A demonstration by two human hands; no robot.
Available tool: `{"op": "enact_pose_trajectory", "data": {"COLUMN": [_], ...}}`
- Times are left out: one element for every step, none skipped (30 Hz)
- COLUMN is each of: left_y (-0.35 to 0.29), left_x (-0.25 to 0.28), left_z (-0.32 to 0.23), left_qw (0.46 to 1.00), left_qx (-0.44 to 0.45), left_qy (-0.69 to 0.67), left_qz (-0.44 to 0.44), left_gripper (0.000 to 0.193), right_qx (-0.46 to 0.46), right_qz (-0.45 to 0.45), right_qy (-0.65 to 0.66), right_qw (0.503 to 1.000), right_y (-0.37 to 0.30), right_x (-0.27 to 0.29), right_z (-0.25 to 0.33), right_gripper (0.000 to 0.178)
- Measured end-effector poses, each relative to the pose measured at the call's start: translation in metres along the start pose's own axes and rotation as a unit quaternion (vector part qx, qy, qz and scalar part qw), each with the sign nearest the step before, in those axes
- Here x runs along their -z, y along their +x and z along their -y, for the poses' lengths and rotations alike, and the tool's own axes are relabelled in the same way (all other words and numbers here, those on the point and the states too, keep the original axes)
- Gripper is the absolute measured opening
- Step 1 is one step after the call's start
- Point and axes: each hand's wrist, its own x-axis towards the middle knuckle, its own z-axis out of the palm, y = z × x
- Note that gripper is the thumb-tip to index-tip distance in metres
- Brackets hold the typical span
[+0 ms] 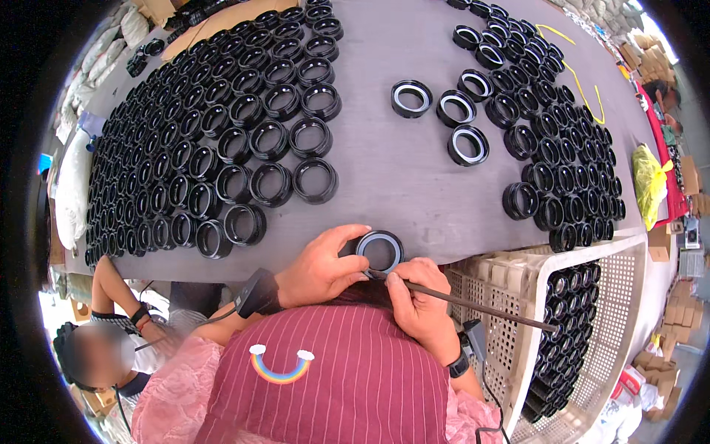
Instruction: The recorder is assembling small black rings or gaskets with white inner components at a factory workbench.
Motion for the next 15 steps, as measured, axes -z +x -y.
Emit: {"op": "enact_pose_trajectory", "data": {"left_y": [-0.001, -0.002, -0.003, -0.004, -0.005, -0.004, -0.003, -0.002, -0.002, -0.002, -0.002, -0.003, -0.004, -0.005, -0.006], "left_x": [0.000, 0.000, 0.000, -0.001, -0.001, -0.002, -0.002, -0.002, -0.003, -0.003, -0.003, -0.002, -0.001, 0.001, 0.000], "left_z": [0.000, 0.000, 0.002, 0.003, 0.005, 0.005, 0.005, 0.005, 0.005, 0.006, 0.007, 0.008, 0.009, 0.010, 0.011], "left_qw": [1.000, 1.000, 1.000, 1.000, 1.000, 1.000, 1.000, 1.000, 1.000, 1.000, 1.000, 1.000, 1.000, 1.000, 0.999], "left_qx": [-0.002, -0.005, -0.005, -0.009, -0.012, -0.014, -0.014, -0.015, -0.014, -0.013, -0.013, -0.011, -0.017, -0.023, -0.023], "left_qy": [0.007, 0.013, 0.013, 0.014, 0.016, 0.013, 0.010, 0.006, 0.005, 0.004, 0.003, 0.003, 0.009, 0.016, 0.018], "left_qz": [-0.004, -0.007, -0.007, -0.010, -0.013, -0.012, -0.012, -0.011, -0.012, -0.012, -0.013, -0.014, -0.013, -0.011, -0.013], "left_gripper": [0.023, 0.023, 0.023, 0.023, 0.023, 0.023, 0.024, 0.024, 0.024, 0.023, 0.023, 0.023, 0.025, 0.028, 0.028], "right_qx": [0.014, 0.028, 0.028, 0.032, 0.036, 0.034, 0.051, 0.069, 0.079, 0.079, 0.083, 0.087, 0.074, 0.075, 0.075], "right_qz": [0.023, 0.046, 0.046, 0.039, 0.033, 0.032, 0.012, -0.008, -0.014, -0.013, 0.017, 0.048, 0.064, 0.065, 0.078], "right_qy": [-0.042, -0.084, -0.085, -0.137, -0.188, -0.190, -0.181, -0.171, -0.140, -0.141, -0.120, -0.098, -0.089, -0.089, -0.076], "right_qw": [0.999, 0.995, 0.995, 0.989, 0.981, 0.981, 0.982, 0.983, 0.987, 0.987, 0.989, 0.990, 0.991, 0.991, 0.991], "right_y": [0.006, 0.010, 0.014, 0.017, 0.020, 0.021, 0.024, 0.026, 0.028, 0.029, 0.031, 0.031, 0.031, 0.031, 0.031], "right_x": [0.004, 0.007, 0.012, 0.017, 0.019, 0.017, 0.012, 0.008, 0.005, 0.002, -0.002, -0.005, -0.006, -0.006, -0.004], "right_z": [0.007, 0.013, 0.016, 0.019, 0.020, 0.018, 0.014, 0.010, 0.004, 0.003, 0.002, 0.002, 0.005, 0.005, 0.003], "right_gripper": [0.008, 0.009, 0.009, 0.009, 0.009, 0.009, 0.009, 0.010, 0.010, 0.010, 0.010, 0.010, 0.009, 0.009, 0.008]}}
